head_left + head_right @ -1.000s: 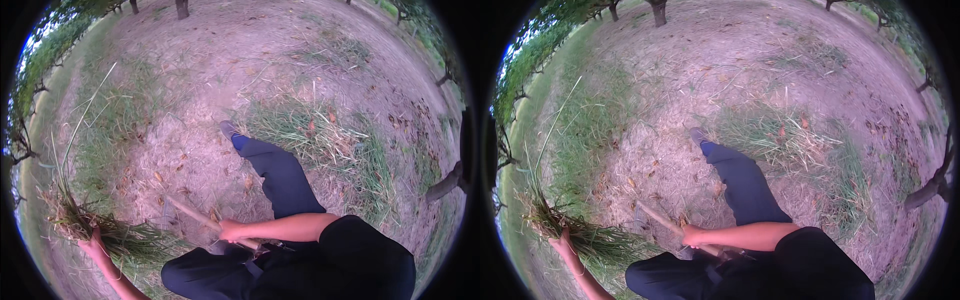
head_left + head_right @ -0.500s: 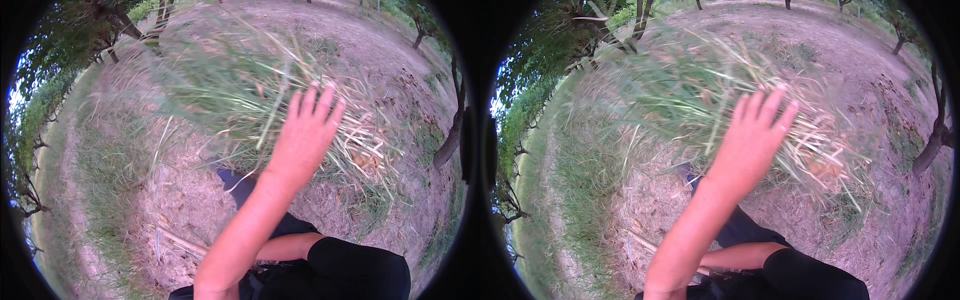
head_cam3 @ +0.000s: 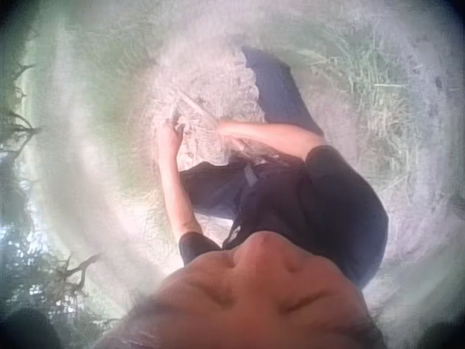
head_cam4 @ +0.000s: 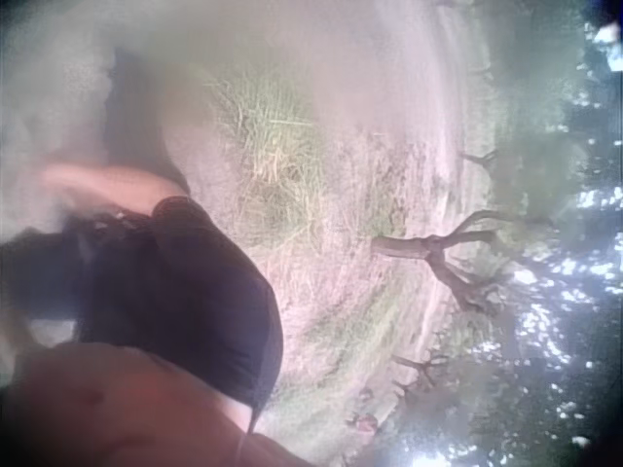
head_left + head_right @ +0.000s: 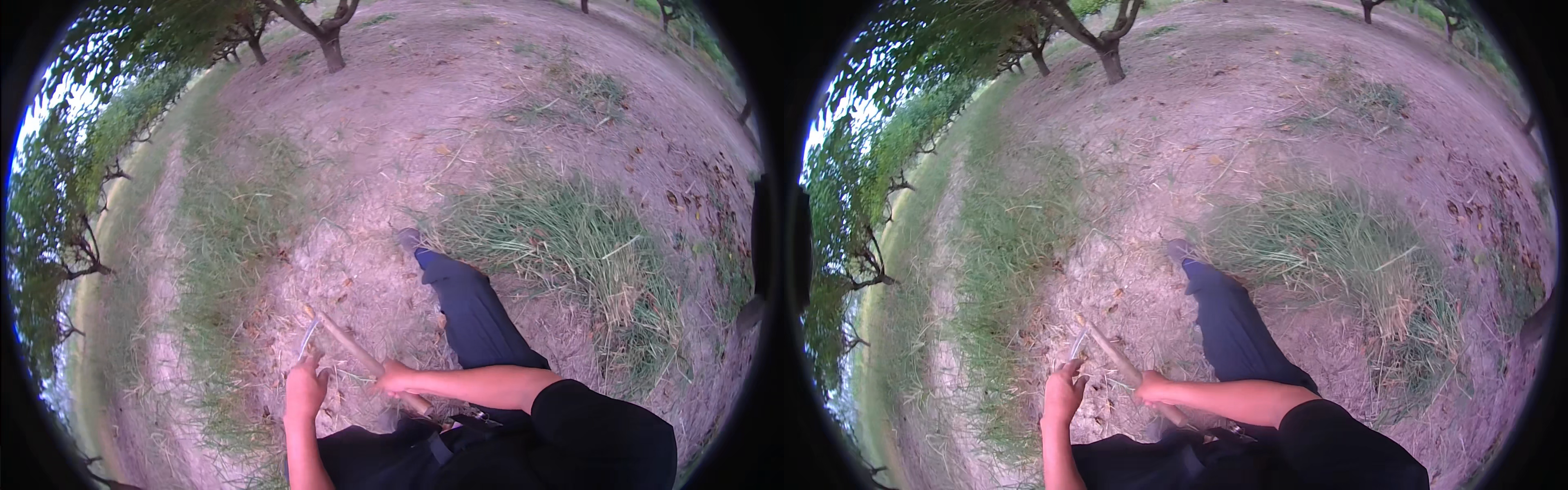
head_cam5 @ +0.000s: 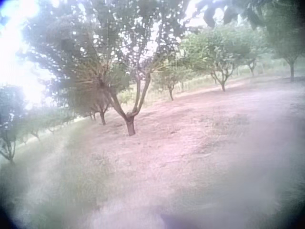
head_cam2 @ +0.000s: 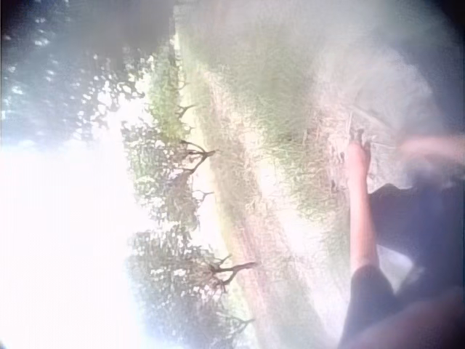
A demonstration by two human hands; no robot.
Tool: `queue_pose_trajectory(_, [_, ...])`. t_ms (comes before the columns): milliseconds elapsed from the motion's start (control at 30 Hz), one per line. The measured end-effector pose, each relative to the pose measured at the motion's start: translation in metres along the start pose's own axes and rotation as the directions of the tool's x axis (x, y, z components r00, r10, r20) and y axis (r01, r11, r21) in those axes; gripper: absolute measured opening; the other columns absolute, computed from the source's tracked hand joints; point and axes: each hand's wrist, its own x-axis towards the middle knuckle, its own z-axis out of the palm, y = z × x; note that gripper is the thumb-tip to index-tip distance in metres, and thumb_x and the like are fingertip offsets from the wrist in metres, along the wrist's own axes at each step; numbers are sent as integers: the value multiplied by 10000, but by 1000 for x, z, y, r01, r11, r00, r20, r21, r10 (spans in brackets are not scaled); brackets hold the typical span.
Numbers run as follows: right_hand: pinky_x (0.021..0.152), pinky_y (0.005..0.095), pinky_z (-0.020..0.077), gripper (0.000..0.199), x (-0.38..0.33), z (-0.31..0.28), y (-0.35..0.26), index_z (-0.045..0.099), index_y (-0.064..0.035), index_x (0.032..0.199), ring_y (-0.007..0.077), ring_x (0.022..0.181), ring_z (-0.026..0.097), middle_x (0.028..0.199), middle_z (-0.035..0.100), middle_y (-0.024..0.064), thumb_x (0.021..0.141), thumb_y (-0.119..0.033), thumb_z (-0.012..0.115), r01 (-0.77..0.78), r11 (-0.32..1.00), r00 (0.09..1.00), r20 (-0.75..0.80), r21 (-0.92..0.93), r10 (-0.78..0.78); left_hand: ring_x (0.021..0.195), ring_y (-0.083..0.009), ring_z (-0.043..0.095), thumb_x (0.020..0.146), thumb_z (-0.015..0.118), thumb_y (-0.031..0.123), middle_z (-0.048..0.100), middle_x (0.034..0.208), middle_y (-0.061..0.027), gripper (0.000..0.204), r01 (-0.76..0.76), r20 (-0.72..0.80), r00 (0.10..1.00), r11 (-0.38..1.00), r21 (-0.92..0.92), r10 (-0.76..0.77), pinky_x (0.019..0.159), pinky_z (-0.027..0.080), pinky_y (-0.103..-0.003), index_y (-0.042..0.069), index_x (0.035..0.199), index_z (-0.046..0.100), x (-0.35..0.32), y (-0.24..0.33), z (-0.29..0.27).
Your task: The person uses a hoe to cut and remove grass and weeds from the ground between rows of trees in an orchard. They repeatedly swing the tool to sever vegetation, gather the cut grass by hand, and toss it aside, continuing the process across multiple spots.
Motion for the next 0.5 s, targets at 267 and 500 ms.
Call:
queue_pose_trajectory(267, [366,277,427,273,12,9,42,539,36,1015,122,453,517,644,551,62,786,-59,655,-37,983,999,15,-179,40,880,-382,653,843,627,185,684,939,-194,281,157,-32,986,982,-104,-161,775,523,-456,52,1091,637,-27,-52,6])
queue_pose_trajectory(500, [358,291,420,254,4,42,56,538,37,995,136,434,520,603,536,58,788,-61,649,-62,928,998,-51,-368,46,911,-391,638,856,618,175,665,943,-213,278,227,-270,917,940,-256,-295,786,512,-472,55,1107,624,-59,-85,-8])
